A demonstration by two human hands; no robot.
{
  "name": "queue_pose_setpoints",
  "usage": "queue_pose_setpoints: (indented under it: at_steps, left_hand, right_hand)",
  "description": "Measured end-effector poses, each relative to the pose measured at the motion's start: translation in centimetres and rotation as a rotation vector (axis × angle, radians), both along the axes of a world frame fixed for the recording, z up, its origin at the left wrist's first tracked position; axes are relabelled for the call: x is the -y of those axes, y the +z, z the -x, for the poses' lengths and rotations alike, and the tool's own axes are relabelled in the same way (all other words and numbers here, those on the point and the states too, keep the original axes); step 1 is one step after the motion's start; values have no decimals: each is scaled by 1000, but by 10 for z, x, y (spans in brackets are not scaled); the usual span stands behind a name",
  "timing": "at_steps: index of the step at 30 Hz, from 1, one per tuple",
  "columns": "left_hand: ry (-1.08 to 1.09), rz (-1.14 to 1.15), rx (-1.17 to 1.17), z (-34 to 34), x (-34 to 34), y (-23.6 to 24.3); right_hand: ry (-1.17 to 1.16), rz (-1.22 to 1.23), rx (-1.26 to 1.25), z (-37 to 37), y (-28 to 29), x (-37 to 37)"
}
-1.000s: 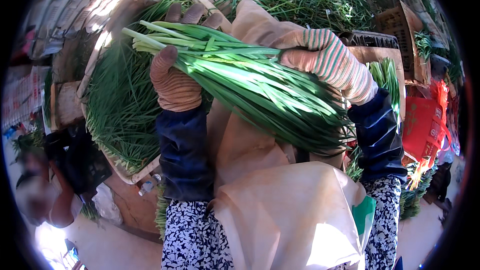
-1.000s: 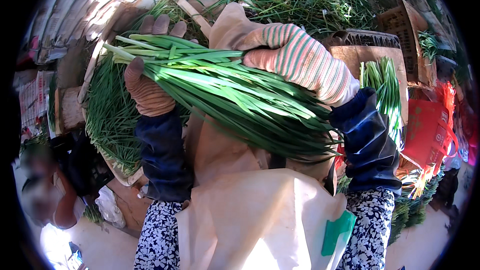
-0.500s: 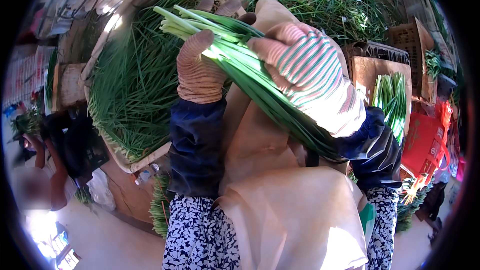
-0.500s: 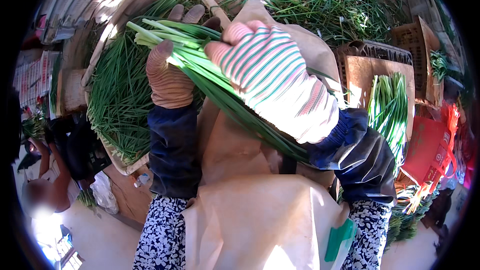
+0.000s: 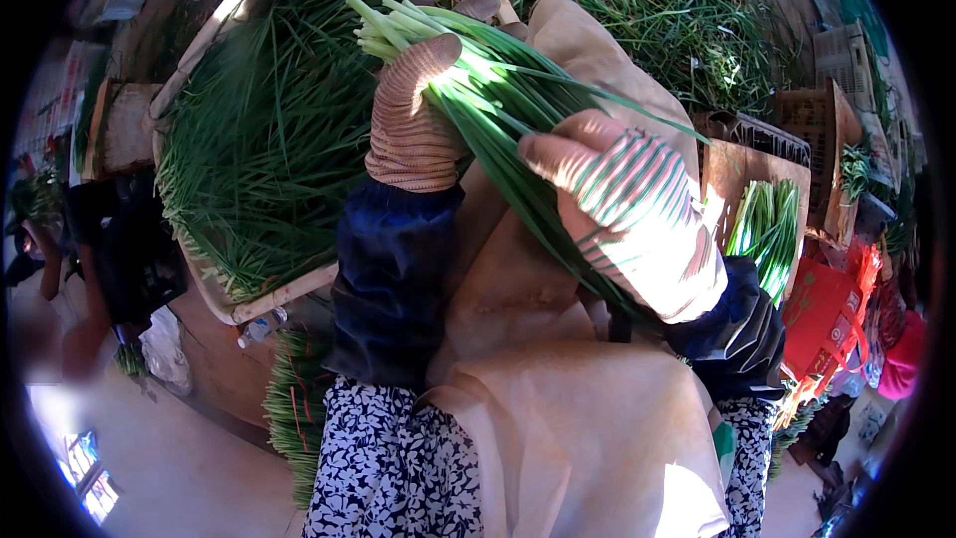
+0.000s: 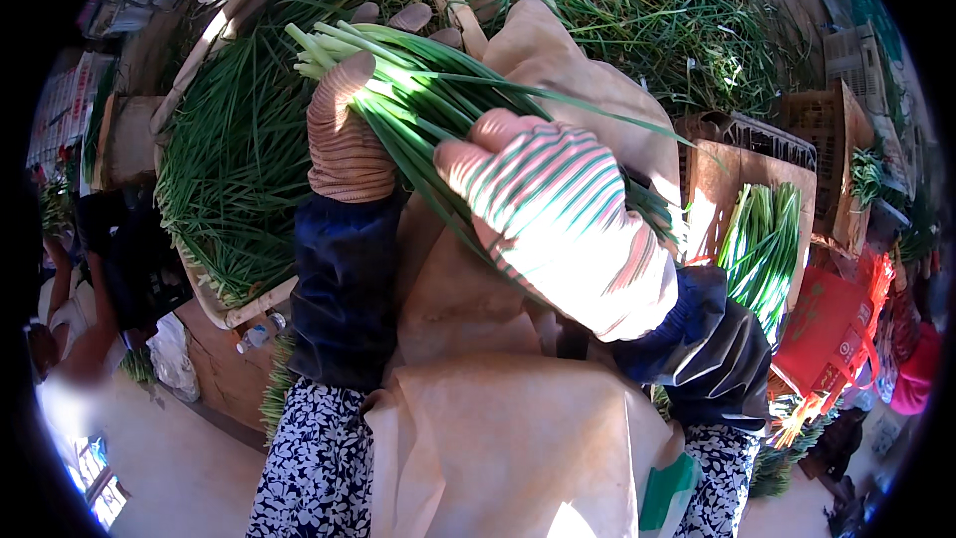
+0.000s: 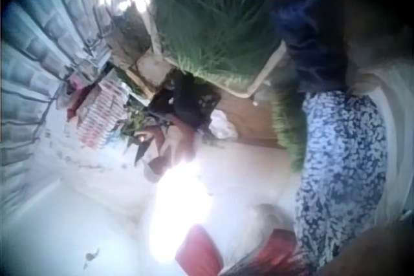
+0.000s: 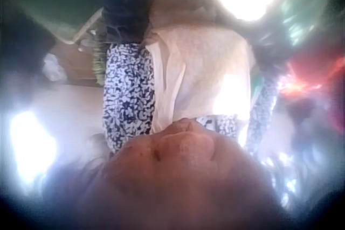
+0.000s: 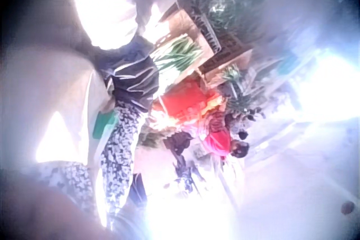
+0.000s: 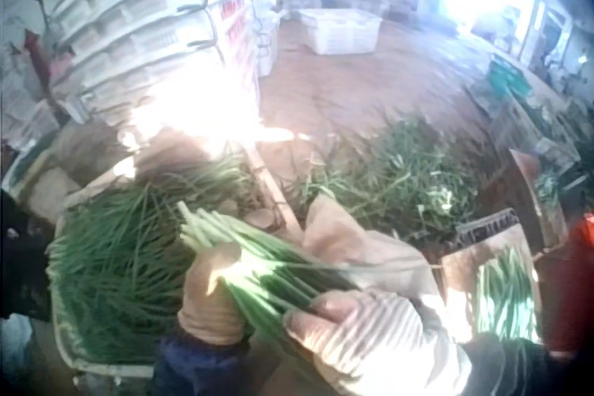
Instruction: The person picks up a bundle of green onions from a crate, removes withered or yellowed leaves by hand, aligns the stalks, and ties them together with a red string before setting the bundle aside.
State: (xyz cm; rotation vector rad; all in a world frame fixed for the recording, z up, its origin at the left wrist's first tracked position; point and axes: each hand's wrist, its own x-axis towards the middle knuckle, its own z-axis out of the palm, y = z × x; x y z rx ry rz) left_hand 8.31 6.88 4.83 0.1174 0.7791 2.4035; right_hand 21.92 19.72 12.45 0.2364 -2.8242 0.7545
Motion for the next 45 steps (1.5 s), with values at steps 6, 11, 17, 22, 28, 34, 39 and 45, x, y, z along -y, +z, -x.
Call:
queue_pose_setpoints:
  at_steps: [6,11,17,22,28,34,39,45]
  left_hand:
    - [-73,-121,-14,1,3,6]
    - [-91,-134,-60,1,6,6]
    - [-93,-136,-57,2,5,0]
    - [-41,-98,-88,0,-1,-3]
    - [-131,-204,-67,6,4,-13]
    - [19,-7,-151,0,-1,-9]
    - [-42,-115,-110,8,2,-22]
    - [-50,-140,-32,7,1,-27]
  right_hand:
    - [-83,95,-19,21,-4,0]
    - [57,219,-122,28,-7,-6]
    - [46,121,-26,26,2,3]
    - [6,-126,53,28,1,5]
    - [-99,16,109,34,-3,10]
    - [-73,66,104,33,-3,6]
    - [-172,452,402,31,3,-2]
    - [-130,428,359,26,1,-14]
